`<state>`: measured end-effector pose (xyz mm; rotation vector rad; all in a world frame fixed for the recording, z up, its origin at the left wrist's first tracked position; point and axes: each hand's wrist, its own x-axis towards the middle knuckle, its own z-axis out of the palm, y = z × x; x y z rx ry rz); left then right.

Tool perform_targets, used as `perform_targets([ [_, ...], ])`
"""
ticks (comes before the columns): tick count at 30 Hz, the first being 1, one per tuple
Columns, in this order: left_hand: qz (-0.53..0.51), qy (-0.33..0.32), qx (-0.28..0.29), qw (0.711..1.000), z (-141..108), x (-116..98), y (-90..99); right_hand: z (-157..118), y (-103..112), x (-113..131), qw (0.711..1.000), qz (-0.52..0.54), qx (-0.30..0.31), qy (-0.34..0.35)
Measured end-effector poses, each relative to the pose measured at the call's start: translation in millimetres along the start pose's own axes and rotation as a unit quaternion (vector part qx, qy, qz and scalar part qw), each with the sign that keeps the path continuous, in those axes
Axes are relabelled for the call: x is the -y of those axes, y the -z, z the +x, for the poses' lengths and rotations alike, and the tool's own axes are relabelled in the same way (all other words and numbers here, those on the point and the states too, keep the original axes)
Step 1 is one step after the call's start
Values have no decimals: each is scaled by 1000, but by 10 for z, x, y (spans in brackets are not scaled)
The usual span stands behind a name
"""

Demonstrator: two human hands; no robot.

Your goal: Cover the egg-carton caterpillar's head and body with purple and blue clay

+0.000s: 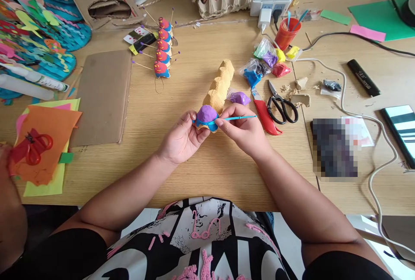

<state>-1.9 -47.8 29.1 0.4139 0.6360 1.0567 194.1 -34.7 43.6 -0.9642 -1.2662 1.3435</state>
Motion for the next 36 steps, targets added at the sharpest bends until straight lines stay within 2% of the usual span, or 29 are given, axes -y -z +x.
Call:
perform_targets([
  [6, 0, -2, -22, 1000, -9, -1, -12, -4, 35, -117, 999, 46, 18, -4],
  [11, -7, 1, -16, 1000, -9, 3, -13, 1, 17, -77, 999, 30, 10, -22],
  [18, 5, -12, 11, 1000, -11, 12, -7, -4, 17, -36, 999, 28, 24, -11],
  [22, 19, -12, -6, 1000, -17, 21, -8, -8, 11, -24, 1000, 7, 9, -10],
  [28, 22, -27, 13, 999, -28, 12, -38, -57, -24, 8, 999, 10, -9, 31],
  [36, 6, -41, 36, 998, -32, 53, -33, -129, -78, -66, 990, -93, -33, 104],
])
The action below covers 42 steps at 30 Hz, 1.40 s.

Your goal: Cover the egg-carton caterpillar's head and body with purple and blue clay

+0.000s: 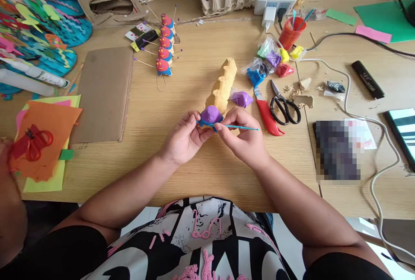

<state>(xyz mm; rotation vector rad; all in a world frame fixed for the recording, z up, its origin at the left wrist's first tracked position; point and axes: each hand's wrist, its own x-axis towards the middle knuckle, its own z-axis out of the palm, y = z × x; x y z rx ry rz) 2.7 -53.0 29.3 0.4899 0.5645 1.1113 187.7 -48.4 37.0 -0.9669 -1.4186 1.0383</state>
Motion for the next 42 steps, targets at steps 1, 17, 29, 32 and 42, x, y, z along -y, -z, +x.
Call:
perform_targets([
  [1, 1, -3, -5, 1000, -1, 5, -3, -12, -10, -14, 1000, -7, -11, 6],
  [17, -18, -13, -41, 999, -35, 66, -70, -71, -117, 1, 999, 16, -34, 24],
  [29, -26, -18, -30, 999, -36, 56, -53, -64, -105, -33, 996, 65, -48, 32],
  [32, -29, -14, -43, 999, -33, 35, -62, -61, -102, -76, 993, 90, -67, 25],
  [42, -6, -9, -55, 998, -39, 28, -68, -60, -99, -64, 995, 74, -61, 27],
])
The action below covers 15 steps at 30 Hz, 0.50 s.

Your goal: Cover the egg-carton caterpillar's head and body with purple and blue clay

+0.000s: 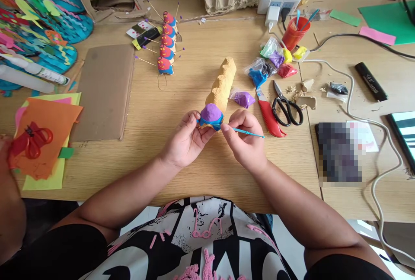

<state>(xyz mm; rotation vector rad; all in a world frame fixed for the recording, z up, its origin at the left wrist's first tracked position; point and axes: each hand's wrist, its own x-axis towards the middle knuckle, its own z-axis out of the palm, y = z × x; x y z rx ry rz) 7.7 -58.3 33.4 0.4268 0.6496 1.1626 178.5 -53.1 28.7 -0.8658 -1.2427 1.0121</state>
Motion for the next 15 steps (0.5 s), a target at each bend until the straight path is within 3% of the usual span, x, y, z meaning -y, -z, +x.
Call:
perform_targets([
  [9, -2, 11, -14, 1000, 5, -9, -20, 5, -10, 33, 1000, -15, -10, -23],
  [15, 17, 8, -18, 1000, 21, -11, 14, 87, 13, -28, 991, 50, -83, -92],
])
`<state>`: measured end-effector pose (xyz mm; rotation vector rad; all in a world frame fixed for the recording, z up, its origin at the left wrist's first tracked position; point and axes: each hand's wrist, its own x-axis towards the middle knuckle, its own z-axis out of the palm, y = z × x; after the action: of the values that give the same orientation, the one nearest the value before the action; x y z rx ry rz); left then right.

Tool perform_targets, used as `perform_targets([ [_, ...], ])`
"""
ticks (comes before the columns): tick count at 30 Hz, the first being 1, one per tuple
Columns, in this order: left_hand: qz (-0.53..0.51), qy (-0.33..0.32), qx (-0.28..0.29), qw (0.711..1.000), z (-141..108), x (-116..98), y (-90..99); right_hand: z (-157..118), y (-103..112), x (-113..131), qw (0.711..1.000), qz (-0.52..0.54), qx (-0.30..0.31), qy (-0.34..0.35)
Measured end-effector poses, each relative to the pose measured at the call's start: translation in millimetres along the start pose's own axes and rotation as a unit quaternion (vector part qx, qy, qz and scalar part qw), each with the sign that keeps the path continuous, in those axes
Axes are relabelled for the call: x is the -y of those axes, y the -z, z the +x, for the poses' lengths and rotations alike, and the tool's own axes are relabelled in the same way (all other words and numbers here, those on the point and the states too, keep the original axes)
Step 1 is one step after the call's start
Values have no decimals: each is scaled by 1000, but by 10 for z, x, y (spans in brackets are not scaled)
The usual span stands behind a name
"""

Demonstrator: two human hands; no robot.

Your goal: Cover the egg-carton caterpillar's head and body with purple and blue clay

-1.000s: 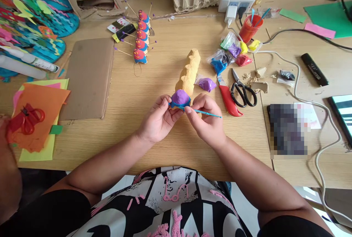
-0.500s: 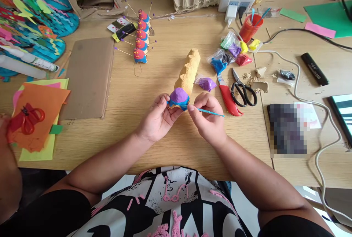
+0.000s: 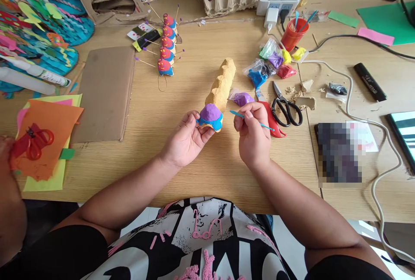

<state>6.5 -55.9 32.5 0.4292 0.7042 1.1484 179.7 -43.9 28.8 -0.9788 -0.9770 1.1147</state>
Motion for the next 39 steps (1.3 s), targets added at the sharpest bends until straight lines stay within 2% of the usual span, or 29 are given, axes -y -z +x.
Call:
perform_targets([
  [4, -10, -8, 12, 1000, 6, -5, 8, -46, -28, -42, 998, 8, -28, -54],
  [8, -23, -15, 15, 1000, 15, -14, 9, -134, -56, -85, 992, -16, 24, -119],
  [17, -2, -15, 28, 999, 18, -39, 41, -142, -103, -30, 955, 122, 116, -244],
  [22, 13, -23, 5, 1000, 20, -34, 36, -145, -117, -14, 945, 148, 130, -261],
  [30, 32, -62, 13, 997, 25, -31, 33, -147, -146, -52, 933, 185, 125, -283],
  [35, 29, -47, -2, 998, 30, -31, 30, -121, -138, -64, 933, 199, 121, -275],
  [39, 54, 11, 23, 998, 38, -12, 54, -102, -111, -70, 937, 190, 132, -262],
])
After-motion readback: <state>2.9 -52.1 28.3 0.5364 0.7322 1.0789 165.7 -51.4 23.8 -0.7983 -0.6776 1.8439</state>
